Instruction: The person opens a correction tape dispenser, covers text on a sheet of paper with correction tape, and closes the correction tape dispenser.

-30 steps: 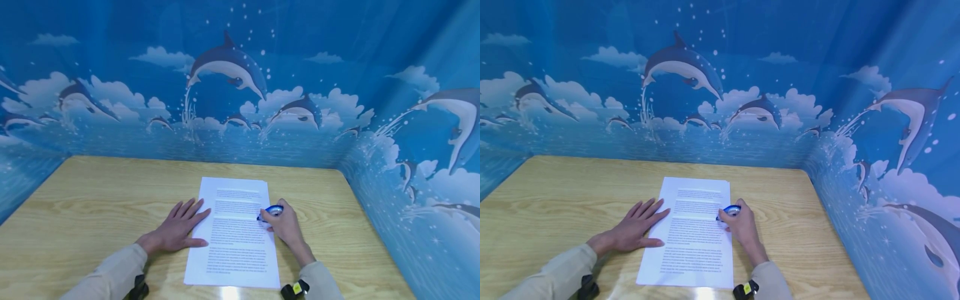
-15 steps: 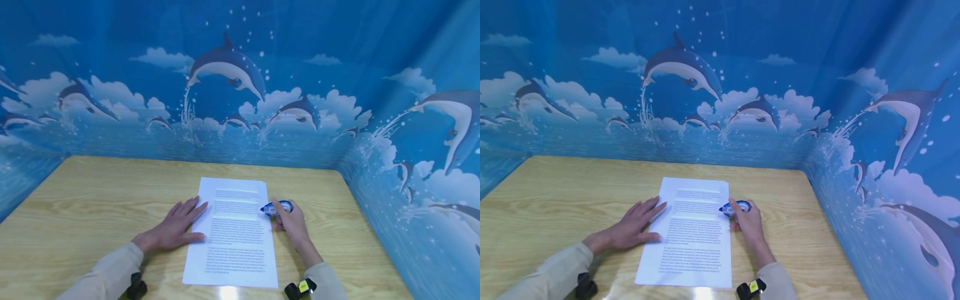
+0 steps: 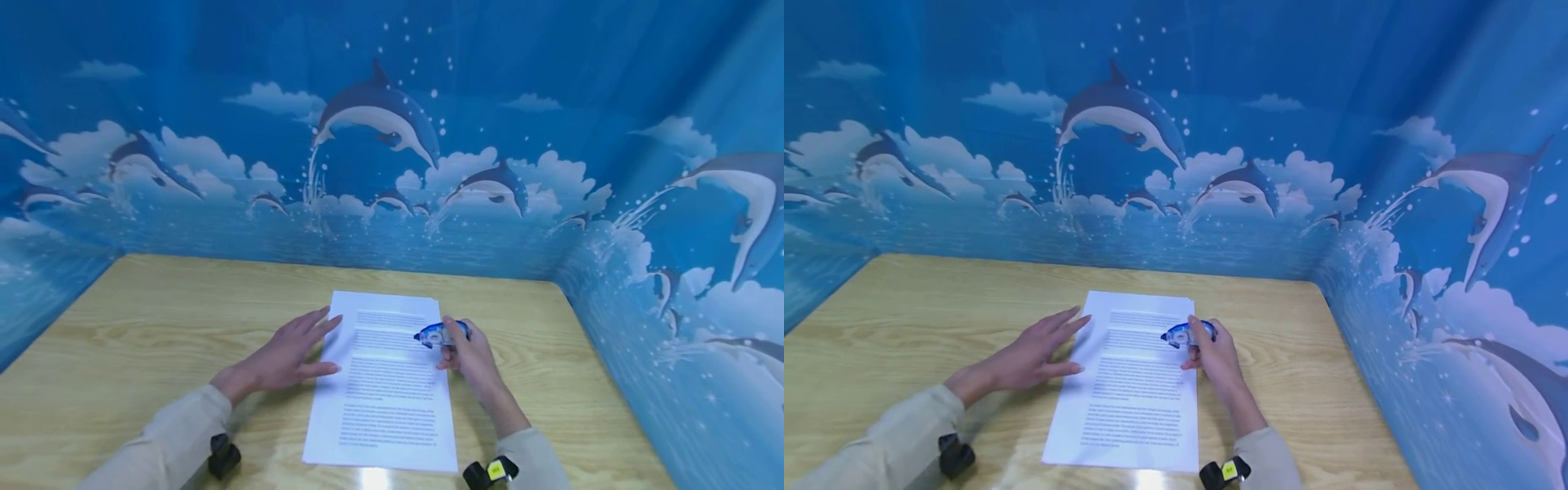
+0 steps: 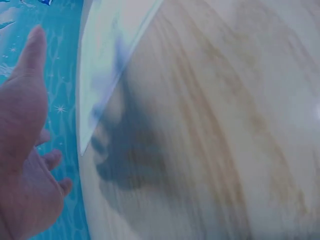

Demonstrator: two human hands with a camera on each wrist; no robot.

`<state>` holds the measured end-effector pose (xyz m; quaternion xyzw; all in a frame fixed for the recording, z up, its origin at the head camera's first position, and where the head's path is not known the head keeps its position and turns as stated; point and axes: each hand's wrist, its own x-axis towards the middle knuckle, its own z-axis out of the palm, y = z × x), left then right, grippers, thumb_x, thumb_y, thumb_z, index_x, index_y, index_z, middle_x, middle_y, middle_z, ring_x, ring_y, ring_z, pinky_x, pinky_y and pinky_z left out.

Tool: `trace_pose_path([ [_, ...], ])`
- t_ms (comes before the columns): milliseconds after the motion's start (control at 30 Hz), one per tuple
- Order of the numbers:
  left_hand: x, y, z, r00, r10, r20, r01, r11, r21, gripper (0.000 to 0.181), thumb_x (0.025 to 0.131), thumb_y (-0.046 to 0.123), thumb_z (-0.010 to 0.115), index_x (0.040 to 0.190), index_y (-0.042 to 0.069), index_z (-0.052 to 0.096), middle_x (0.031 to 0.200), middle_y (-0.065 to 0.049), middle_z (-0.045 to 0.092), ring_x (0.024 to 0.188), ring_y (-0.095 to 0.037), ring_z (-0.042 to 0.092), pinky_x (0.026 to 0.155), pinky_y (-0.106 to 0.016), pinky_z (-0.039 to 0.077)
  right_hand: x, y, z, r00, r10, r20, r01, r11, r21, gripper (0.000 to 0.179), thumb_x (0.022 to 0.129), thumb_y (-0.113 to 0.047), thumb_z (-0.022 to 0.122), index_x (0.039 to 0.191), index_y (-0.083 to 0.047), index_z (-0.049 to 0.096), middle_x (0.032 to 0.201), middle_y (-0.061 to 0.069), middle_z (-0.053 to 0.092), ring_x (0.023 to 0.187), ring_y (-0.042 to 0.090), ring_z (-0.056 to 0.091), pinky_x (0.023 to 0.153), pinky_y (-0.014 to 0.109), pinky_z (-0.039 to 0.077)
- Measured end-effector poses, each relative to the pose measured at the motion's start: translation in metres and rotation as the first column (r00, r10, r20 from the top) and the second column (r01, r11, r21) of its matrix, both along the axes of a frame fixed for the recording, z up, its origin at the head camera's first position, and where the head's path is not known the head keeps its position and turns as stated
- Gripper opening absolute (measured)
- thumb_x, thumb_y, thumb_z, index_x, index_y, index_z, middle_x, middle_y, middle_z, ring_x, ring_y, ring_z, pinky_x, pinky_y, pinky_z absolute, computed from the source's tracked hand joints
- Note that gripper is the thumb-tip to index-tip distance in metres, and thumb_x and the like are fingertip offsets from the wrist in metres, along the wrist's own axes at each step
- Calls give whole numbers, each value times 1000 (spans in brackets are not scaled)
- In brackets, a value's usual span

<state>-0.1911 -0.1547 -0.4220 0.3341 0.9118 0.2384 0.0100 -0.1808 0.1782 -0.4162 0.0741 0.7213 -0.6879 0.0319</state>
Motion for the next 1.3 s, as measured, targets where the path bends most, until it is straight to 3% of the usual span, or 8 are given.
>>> trace_pose_path([
  [267,-1,9,7,995,13,99,-12,1000,-13,77,88,61,55,143,8,44,146,-20,38,133,-36,35,107,-54,29,5,-6,2,999,40,-6,-40,999,-14,60,84,-59,62,105,-3,57,87,14,60,70,20,59,55,36,56],
  [533,-1,27,9,994,-15,112,12,1000,24,72,88,60,55,139,8,49,140,-13,48,130,-30,41,105,-50,33,12,-16,11,996,85,-15,-85,996,-13,57,90,-57,54,102,-2,53,78,9,56,60,15,50,44,23,44],
  [833,-3,49,13,988,-41,147,25,993,113,73,86,63,56,138,12,51,135,-4,53,124,-21,48,102,-43,39,20,-28,21,998,35,-49,-35,999,6,50,95,-55,47,92,-5,48,62,4,45,50,11,37,39,18,25],
  [1000,-4,61,19,976,-49,211,5,979,206,71,86,58,60,139,12,50,133,-5,54,119,-21,52,96,-40,44,24,-38,22,995,46,-86,-47,999,-8,49,95,-53,49,91,-4,46,63,4,45,51,11,38,41,18,27],
  [1300,-6,75,20,967,-111,230,25,938,346,54,85,43,71,126,10,61,121,-5,61,110,-18,57,89,-38,49,30,-49,20,987,79,-139,-92,992,-90,38,95,-37,60,91,-2,43,66,8,51,52,12,46,39,19,37],
])
